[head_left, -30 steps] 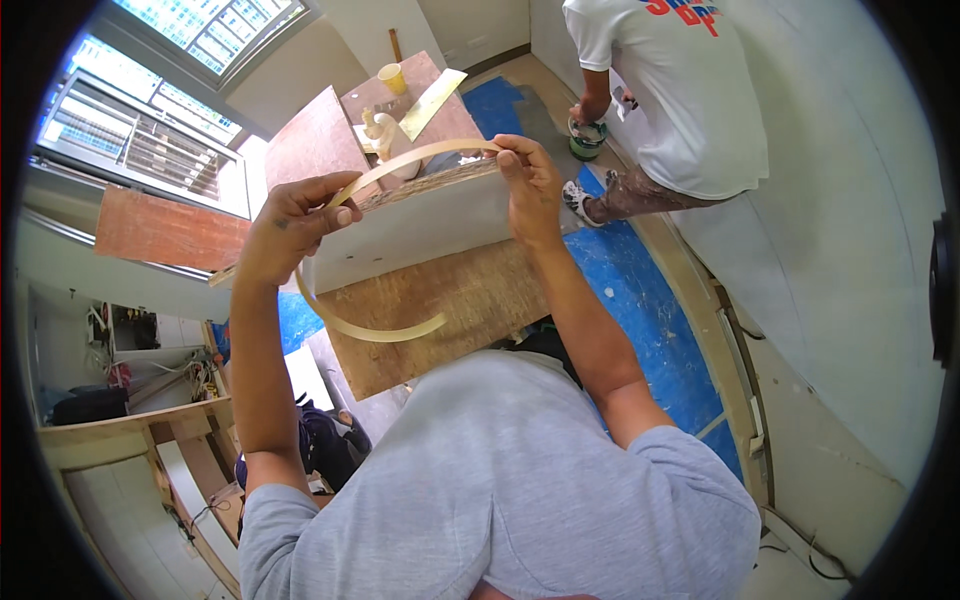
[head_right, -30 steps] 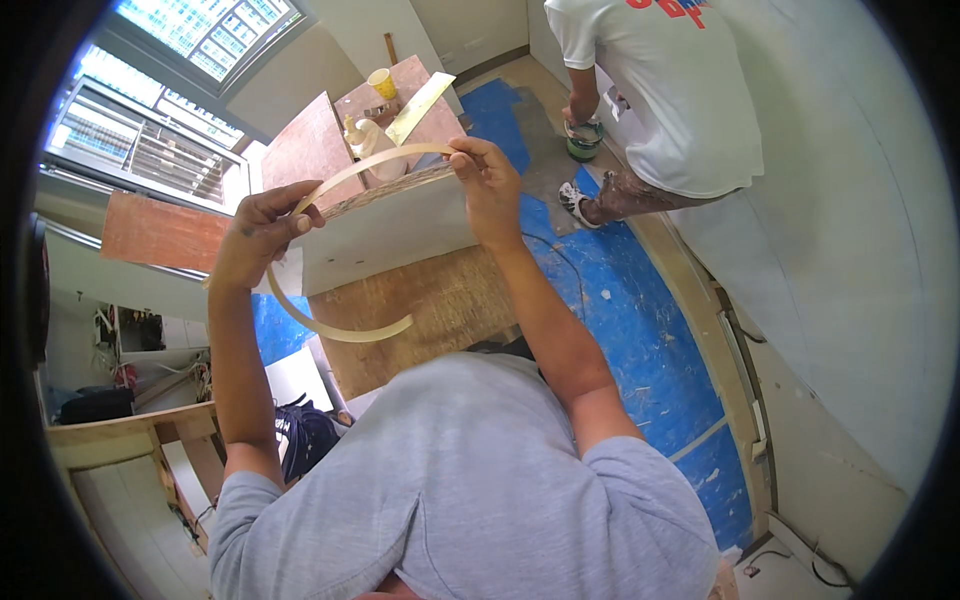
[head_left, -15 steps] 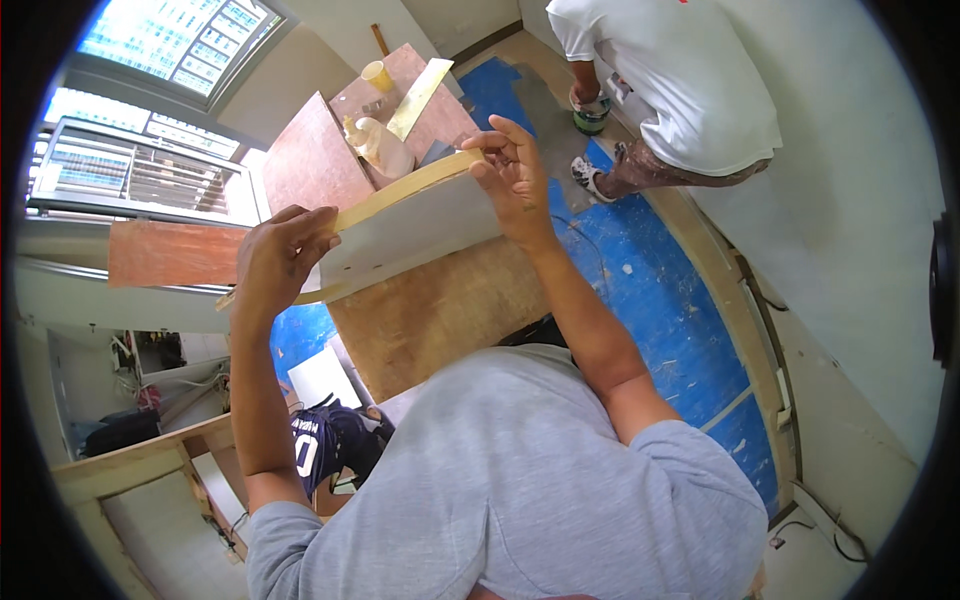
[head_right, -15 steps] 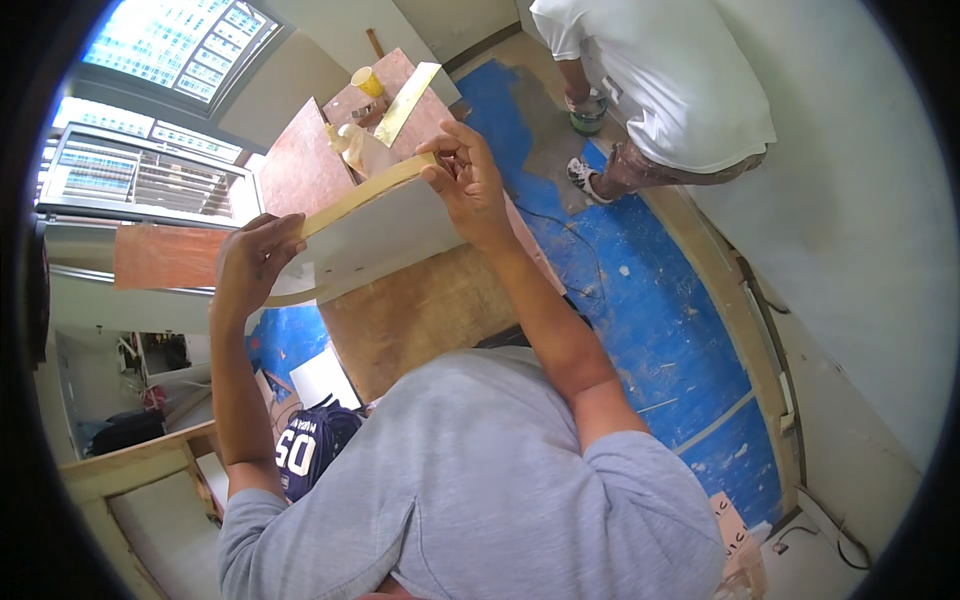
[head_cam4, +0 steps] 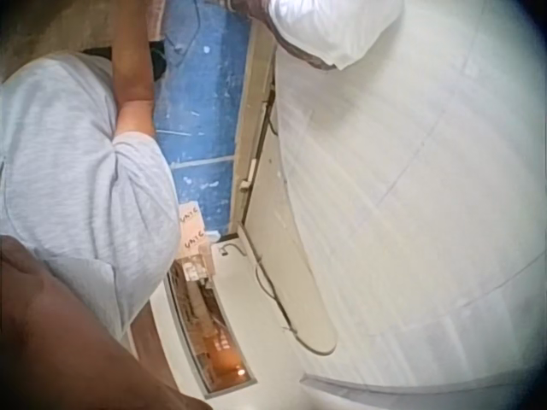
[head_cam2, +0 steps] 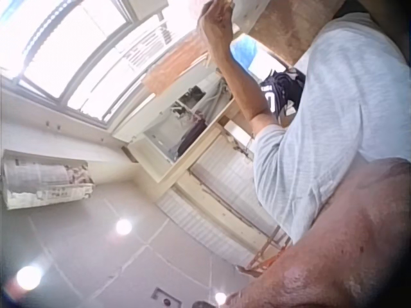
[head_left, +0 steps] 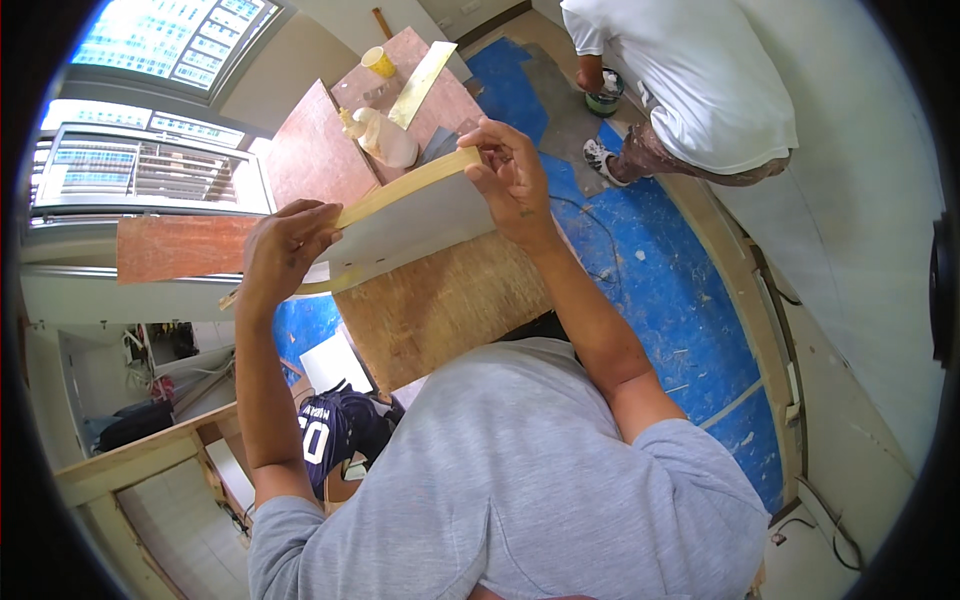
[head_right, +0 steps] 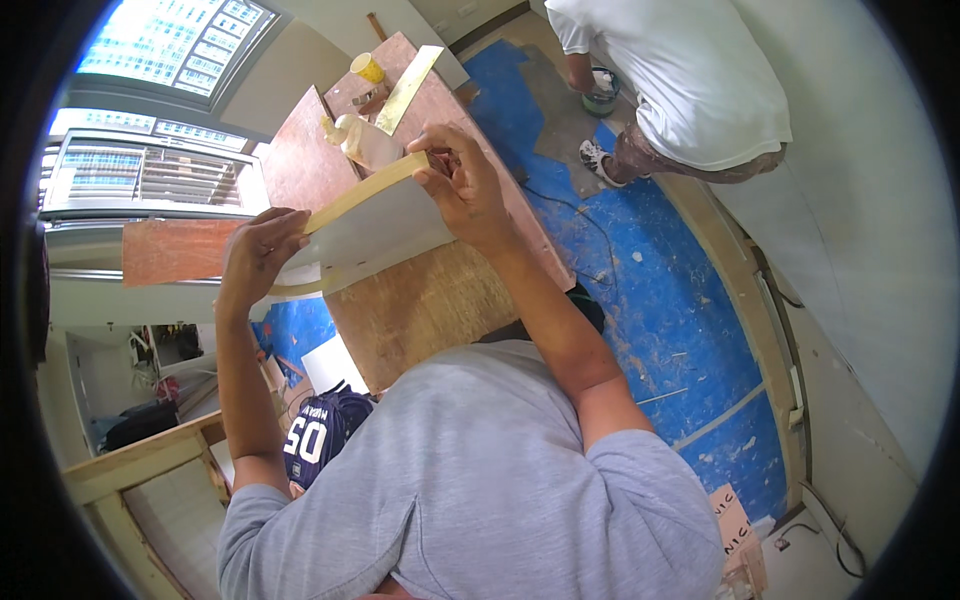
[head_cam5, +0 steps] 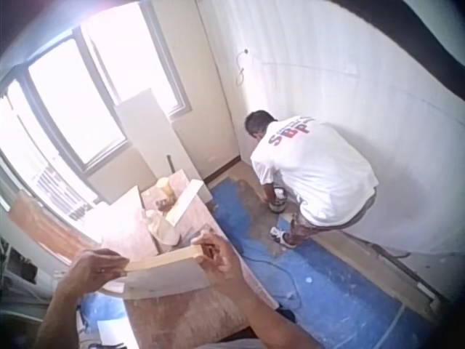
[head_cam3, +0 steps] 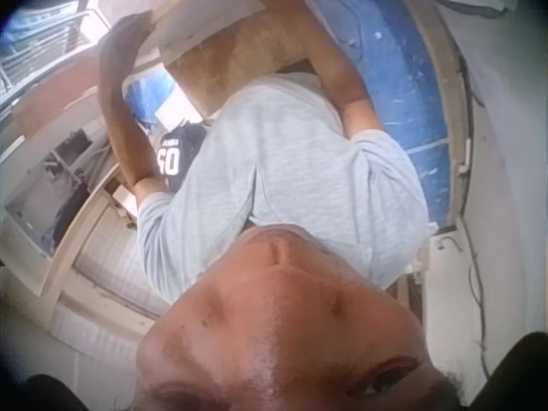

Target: The person applies glue from a bottle to the edge of a wood panel, wipes the excess with a cloth, and then applies a strip of laminate to the corner by hand.

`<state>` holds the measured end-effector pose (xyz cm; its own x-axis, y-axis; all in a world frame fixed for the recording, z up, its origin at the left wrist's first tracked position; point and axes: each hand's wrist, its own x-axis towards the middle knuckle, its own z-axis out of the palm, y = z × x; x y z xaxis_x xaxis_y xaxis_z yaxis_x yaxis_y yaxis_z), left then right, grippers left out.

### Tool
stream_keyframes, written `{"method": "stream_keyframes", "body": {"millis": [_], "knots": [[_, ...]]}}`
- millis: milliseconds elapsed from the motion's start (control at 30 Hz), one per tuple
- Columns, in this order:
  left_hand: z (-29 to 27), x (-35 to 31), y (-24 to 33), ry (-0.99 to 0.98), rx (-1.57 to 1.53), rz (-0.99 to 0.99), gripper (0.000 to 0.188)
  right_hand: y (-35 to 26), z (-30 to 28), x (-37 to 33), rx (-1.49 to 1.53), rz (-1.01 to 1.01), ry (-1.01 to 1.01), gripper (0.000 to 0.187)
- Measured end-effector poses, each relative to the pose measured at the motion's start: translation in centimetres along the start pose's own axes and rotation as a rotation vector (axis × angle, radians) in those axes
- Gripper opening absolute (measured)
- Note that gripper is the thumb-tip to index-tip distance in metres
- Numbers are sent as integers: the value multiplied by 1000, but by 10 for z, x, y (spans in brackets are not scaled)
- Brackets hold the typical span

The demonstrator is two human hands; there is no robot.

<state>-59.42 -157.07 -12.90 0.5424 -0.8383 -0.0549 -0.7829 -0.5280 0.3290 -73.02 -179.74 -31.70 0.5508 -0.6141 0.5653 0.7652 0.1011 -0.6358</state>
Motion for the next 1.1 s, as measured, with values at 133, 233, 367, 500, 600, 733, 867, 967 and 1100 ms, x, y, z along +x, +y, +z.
{"method": "stream_keyframes", "body": {"millis": [133,233,367,500,600,733,867,967,1100], "knots": [[3,-2,-5,-14,-31,-18,33,-2,1,0,-36,-20,-2,42],[1,-6,-5,-29,-28,6,32,-3,2,1,-211,-95,-8,32],[-6,0,-7,-41,26,35,31,-5,4,9,-407,-210,0,24],[-7,1,-8,-27,34,30,30,-7,5,8,-348,-85,19,20],[-8,0,-11,-12,-31,9,32,-7,7,12,-320,-95,1,18],[-9,-4,-6,-21,-27,-18,30,-8,5,10,-341,-54,-25,17],[3,1,4,42,29,73,35,-4,3,10,-349,-52,-15,17],[11,11,15,57,76,215,34,-4,5,12,-299,-60,-21,16],[34,29,27,107,113,259,29,-4,3,8,-325,-28,-38,15]]}}
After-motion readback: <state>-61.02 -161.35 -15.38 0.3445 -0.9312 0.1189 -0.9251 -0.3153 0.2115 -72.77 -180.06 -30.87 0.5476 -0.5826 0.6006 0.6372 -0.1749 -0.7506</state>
